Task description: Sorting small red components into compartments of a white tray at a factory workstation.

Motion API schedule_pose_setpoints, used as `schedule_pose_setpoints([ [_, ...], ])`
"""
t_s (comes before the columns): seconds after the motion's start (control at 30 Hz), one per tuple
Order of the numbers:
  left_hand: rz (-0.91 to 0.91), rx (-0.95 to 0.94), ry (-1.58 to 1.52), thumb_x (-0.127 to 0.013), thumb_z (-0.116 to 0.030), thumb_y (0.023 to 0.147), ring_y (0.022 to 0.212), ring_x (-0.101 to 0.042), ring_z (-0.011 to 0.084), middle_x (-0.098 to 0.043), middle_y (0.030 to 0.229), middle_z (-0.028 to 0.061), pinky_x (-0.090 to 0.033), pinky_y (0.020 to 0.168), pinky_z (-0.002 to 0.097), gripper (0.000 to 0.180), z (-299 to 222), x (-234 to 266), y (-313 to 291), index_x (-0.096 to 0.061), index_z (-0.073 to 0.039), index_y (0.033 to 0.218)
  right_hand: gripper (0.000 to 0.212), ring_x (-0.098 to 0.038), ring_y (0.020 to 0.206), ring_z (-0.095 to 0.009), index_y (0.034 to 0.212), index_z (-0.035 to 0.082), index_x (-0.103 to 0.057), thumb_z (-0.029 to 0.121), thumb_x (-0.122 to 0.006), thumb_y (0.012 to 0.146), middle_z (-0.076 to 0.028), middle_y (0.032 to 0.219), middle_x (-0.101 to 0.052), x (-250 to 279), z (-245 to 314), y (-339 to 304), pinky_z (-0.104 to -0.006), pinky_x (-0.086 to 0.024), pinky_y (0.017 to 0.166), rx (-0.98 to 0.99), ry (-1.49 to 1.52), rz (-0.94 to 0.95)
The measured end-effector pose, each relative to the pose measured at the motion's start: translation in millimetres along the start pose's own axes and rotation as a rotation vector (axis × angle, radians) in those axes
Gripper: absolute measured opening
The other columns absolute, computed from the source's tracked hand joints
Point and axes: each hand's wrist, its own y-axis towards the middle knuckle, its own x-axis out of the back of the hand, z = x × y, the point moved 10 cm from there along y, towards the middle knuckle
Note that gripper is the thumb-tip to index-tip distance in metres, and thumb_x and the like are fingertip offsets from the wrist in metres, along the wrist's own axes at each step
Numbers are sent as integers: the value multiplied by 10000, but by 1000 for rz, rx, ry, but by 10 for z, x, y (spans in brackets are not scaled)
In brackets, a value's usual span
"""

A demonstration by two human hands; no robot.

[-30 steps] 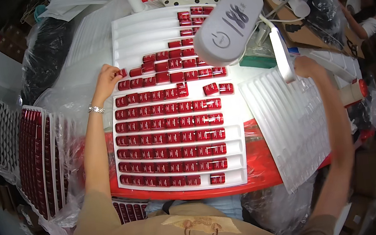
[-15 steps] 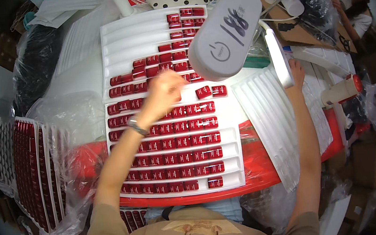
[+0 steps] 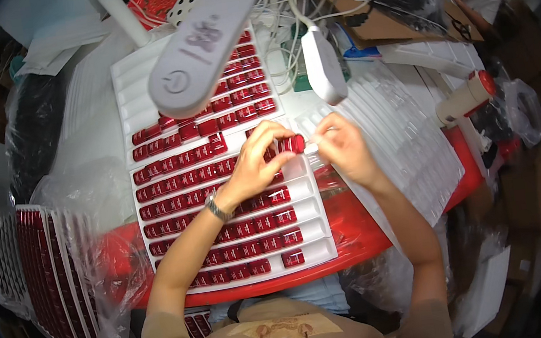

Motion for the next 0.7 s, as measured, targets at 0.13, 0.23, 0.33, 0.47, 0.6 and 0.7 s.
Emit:
schedule_pose_setpoints([
  [0.13,-60,-58,0,-687,-99,762,852,-549,242,-536,938,116,-459,724,313,306,-209,-56,-165,-562,16,1017,157,-515,499,-99,942,66,-520,193,-594,885,-36,576,-543,-234,138,-43,-241,-371,438,140,-129,-45],
  [0.23,-103,243,-98,-680,-73,780,857,-546,168,-510,951,91,-468,723,267,290,-26,-93,-381,-551,31,1019,460,-599,601,-325,1169,50,-494,348,-611,838,-172,594,-552,-531,315,-105,-383,-435,518,243,-917,49],
  [0.33,-183,415,-669,-586,-36,872,906,-543,108,-466,1026,47,-489,817,229,222,232,-163,-627,-524,39,1071,505,-595,613,-284,1290,71,-432,327,-558,874,-150,641,-562,-507,213,-51,-384,-432,564,152,-711,170],
  [0.47,-263,402,-452,-520,-8,883,882,-602,153,-519,1077,89,-547,777,229,225,393,568,-800,-544,2,1106,384,-596,828,-211,1193,42,-523,157,-606,835,-124,859,-624,752,-42,399,-353,-465,751,-134,-738,-209],
  [0.6,-517,148,138,-564,-55,877,858,-580,144,-503,1064,79,-529,753,220,246,437,1909,-855,-569,-12,1120,477,-508,1105,-363,1197,58,-511,99,-653,743,-174,1208,-518,2348,-697,637,-441,-459,856,179,-1250,-438],
  [0.7,-465,316,617,-619,-101,843,788,-579,193,-526,1004,97,-492,695,290,253,727,2659,-846,-602,20,1064,421,-504,1063,-382,1163,62,-508,133,-633,767,-157,1173,-513,2183,-809,651,-463,-461,814,196,-1513,-409],
])
